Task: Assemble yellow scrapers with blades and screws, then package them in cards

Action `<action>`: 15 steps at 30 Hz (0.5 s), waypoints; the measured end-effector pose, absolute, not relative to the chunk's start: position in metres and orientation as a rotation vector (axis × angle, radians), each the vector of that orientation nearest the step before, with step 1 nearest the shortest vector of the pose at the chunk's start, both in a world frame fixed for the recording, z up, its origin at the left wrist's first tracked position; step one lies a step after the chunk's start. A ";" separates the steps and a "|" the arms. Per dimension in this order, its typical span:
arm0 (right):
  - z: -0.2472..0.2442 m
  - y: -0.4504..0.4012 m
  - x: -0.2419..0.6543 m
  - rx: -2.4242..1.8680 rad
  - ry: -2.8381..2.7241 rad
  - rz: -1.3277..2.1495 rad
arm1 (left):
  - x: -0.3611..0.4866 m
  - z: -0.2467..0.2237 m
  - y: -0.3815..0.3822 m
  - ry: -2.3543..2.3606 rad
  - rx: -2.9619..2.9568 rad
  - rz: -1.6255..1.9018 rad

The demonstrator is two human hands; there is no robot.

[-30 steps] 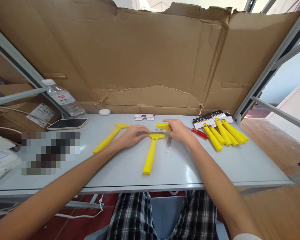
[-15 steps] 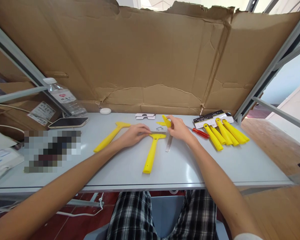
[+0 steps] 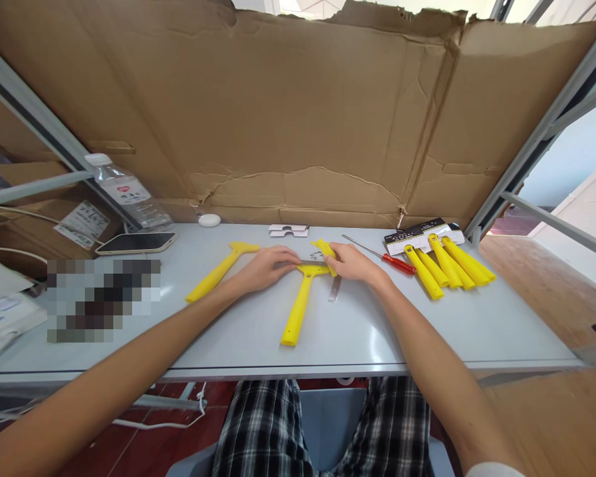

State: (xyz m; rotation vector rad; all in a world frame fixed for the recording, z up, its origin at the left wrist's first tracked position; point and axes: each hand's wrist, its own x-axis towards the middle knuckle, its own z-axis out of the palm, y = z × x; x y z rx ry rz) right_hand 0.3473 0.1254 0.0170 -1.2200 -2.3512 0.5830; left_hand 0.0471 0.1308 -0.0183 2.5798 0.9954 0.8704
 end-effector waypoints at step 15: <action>0.023 0.125 0.352 -1.194 -2.250 0.583 | 0.047 -0.017 0.128 0.992 2.577 0.849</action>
